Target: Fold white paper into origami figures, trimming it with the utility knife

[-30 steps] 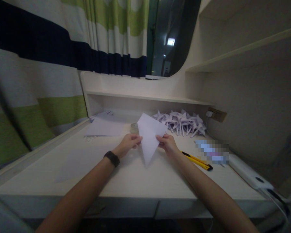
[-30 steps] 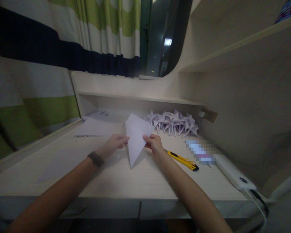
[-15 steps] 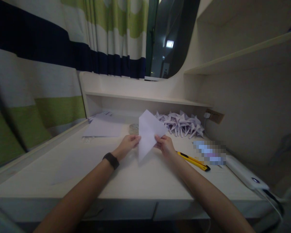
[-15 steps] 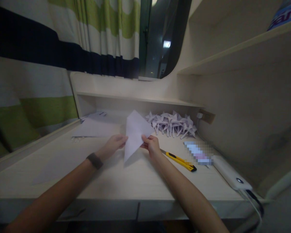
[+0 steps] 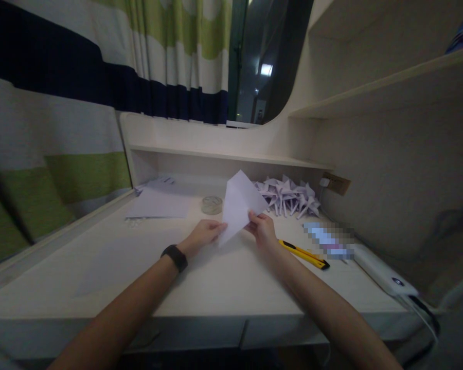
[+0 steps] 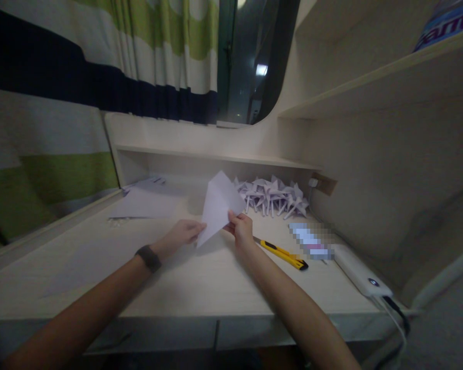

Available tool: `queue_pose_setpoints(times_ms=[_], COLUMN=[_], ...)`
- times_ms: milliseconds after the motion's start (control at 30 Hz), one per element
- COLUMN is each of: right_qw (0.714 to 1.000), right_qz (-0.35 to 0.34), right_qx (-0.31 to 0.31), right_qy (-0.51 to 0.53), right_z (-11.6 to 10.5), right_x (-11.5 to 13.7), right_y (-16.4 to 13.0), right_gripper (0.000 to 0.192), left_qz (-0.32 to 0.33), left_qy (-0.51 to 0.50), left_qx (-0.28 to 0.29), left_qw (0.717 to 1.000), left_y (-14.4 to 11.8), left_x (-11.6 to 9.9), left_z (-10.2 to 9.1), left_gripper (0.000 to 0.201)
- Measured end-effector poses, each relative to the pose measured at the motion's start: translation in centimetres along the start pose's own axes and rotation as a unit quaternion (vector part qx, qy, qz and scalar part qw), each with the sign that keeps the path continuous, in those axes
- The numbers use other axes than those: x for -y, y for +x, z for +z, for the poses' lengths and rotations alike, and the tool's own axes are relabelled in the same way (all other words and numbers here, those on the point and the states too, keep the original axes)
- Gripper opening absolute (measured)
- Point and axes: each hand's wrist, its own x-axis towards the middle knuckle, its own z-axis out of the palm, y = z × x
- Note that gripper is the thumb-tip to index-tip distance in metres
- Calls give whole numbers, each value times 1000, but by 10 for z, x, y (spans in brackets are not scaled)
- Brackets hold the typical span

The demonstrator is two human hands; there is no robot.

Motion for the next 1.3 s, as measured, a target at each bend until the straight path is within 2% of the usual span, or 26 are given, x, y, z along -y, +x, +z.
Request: queue_pose_setpoints(times_ms=[67,200,367,533,633,800,1000,1200,1300], right_qw=[1000,1000,998,997,997,995,995,994,998], right_qz=[-8,-13,-29,-31,-37,-46,-46,-52,-23], right_qx=[-10,-17,-47,-63,-71,-85,-84,-92,-52], right_qy=[7,16,21,11,4,-3,4,23,16], right_z=[-1,-2,-2,-1,-2,-7,-6,-11,-19], right_x=[1,3,8,9,9,11,11,21,27], right_y=[1,2,3,3,4,9,10,11,13], right_gripper=[16,17,16,14,15,17,16,13,12], left_qz=[-9,-2,-9,8,2,46,-14,-42,-32], left_qy=[21,37,47,80,75,81,15,28,11], left_qx=[10,-24,19,0,12,51,54,64,38], left_qw=[1000,999,999,997,997,994,998,997,999], left_y=[-1,-1,-1,1,0,-2,-4,-4,-3], left_x=[-2,-5,-3,3,5,5,0,3,1], left_z=[2,6,6,8,11,12,10,5,1], left_gripper=[49,51,46,46,48,41,41,51,51])
